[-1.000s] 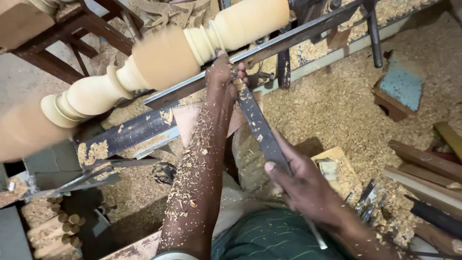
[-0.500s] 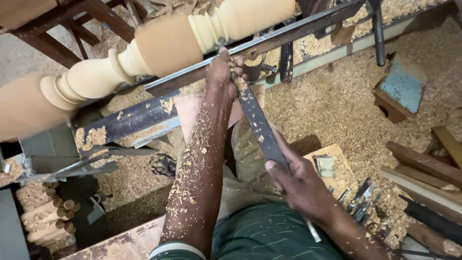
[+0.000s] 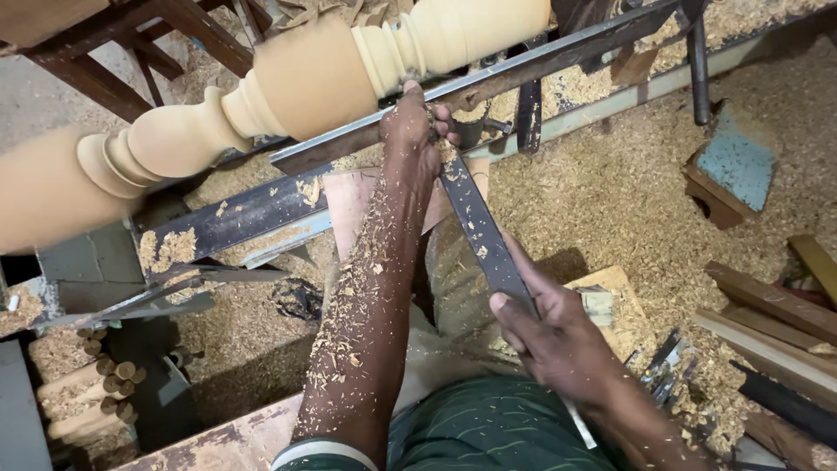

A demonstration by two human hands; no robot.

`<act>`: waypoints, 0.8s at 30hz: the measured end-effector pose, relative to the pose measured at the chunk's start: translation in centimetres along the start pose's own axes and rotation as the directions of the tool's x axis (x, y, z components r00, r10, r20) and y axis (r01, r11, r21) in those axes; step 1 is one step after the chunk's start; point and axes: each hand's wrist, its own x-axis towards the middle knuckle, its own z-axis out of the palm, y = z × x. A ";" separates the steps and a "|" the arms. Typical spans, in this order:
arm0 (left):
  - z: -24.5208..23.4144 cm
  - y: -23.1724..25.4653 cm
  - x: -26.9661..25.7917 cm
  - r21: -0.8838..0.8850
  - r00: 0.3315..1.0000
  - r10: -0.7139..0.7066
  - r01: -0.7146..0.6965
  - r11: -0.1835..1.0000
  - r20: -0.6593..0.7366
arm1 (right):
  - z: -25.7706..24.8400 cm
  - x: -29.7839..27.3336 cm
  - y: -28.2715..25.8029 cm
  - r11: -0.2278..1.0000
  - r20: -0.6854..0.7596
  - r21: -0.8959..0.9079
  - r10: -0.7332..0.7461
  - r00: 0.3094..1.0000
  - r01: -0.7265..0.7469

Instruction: The person shapes a wooden spindle on a lathe using a chisel. They hold the tool against the rotating wood to carve details and periodically check the profile against a cardboard template.

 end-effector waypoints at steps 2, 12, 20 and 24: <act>0.1 -0.1 0.2 -0.001 1.000 0.001 -0.001 1.000 -0.023 | -0.4 0.3 0.1 1.000 -0.007 -0.003 0.001 1.000 -0.001; -0.4 -0.5 1.4 -0.036 1.000 0.002 -0.001 0.999 0.016 | -0.1 -0.6 -0.6 0.997 0.027 0.071 -0.031 0.999 0.029; -0.4 0.6 0.9 0.047 0.999 -0.042 0.043 0.998 -0.025 | 1.2 -0.8 -0.5 0.991 0.064 0.117 -0.074 0.995 0.066; 0.2 0.4 0.3 -0.001 0.998 -0.027 0.027 1.000 -0.048 | 0.1 -0.2 -0.7 0.998 0.023 0.061 -0.023 0.999 0.022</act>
